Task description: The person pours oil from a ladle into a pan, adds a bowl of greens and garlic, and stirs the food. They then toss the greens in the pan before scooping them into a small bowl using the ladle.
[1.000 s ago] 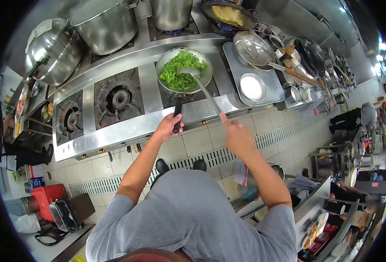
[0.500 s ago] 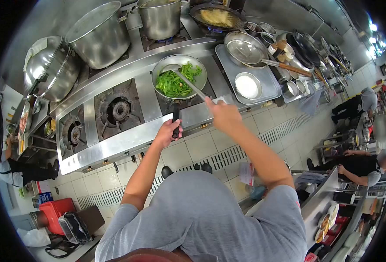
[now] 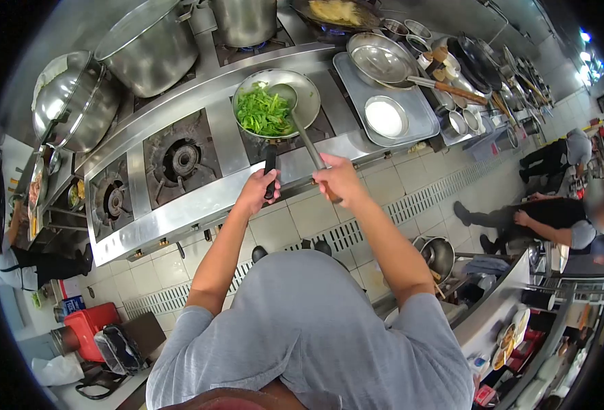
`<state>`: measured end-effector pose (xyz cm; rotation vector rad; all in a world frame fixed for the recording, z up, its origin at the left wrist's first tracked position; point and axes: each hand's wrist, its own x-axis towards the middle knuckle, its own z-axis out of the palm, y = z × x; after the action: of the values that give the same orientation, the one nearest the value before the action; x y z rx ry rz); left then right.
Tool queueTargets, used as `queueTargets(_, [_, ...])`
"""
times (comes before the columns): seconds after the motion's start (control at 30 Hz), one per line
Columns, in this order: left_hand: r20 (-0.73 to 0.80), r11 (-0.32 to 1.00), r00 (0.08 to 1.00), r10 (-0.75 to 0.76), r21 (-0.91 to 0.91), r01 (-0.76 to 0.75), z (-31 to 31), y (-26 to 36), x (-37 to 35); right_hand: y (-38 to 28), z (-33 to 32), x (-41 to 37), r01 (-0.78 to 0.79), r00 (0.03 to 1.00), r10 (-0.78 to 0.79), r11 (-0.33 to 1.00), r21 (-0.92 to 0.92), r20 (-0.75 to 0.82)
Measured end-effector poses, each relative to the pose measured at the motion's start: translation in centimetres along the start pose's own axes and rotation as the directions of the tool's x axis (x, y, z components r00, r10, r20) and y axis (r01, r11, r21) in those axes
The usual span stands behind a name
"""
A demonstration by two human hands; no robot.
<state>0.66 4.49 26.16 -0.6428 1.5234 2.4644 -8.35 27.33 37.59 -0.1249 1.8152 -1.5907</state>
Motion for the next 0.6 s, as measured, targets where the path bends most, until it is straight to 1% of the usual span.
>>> queueTargets(0.07, [-0.024, 0.999, 0.999, -0.035, 0.02, 0.036, 0.0, 0.3, -0.1, -1.1, -0.7, 0.4, -0.055, 0.998, 0.056, 0.986, 0.159, -0.001])
queueTargets(0.1, [-0.041, 0.998, 0.998, -0.053, 0.023, 0.054, 0.1, 0.4, -0.2, -1.9, -0.9, -0.2, -0.025, 0.999, 0.026, 0.999, 0.035, -0.03])
queueTargets(0.13, [-0.027, 0.999, 0.999, -0.033, 0.008, 0.033, 0.0, 0.3, -0.2, -2.7, -1.2, -0.7, 0.038, 0.998, -0.046, 0.985, -0.169, -0.047])
queueTargets(0.17, [-0.016, 1.0, 1.0, -0.016, -0.01, 0.016, -0.1, 0.1, -0.1, -3.3, -1.6, -1.3, 0.093, 0.992, -0.118, 0.926, -0.367, -0.046])
queueTargets(0.2, [-0.005, 1.0, 1.0, 0.001, -0.028, -0.001, -0.2, -0.1, -0.1, -3.8, -2.1, -2.0, 0.142, 0.982, -0.188, 0.824, -0.549, -0.029])
queueTargets(0.23, [-0.011, 1.0, 1.0, -0.012, -0.026, 0.012, -0.2, -0.2, -0.2, -4.5, -2.8, -2.7, 0.214, 0.961, -0.276, 0.691, -0.691, 0.021])
queueTargets(0.3, [-0.022, 0.999, 0.999, -0.029, -0.017, 0.028, -0.2, -0.1, -0.1, -6.0, -3.8, -3.8, 0.328, 0.891, -0.422, 0.338, -0.882, 0.169])
queueTargets(0.4, [-0.022, 0.999, 0.999, -0.035, -0.017, 0.035, -0.2, -0.2, 0.1, -7.3, -3.7, -5.8, 0.334, 0.892, -0.379, 0.191, -0.923, 0.244])
queueTargets(0.5, [-0.046, 0.999, 0.998, -0.051, -0.014, 0.05, -0.1, -0.1, 0.0, -7.3, -3.1, -8.4, 0.285, 0.914, -0.317, 0.055, -0.957, 0.254])
queueTargets(0.6, [-0.058, 0.998, 0.997, -0.058, 0.021, 0.059, -0.2, -0.2, 0.2, -7.1, -2.0, -10.1, 0.196, 0.973, -0.136, 0.054, -0.979, 0.187])
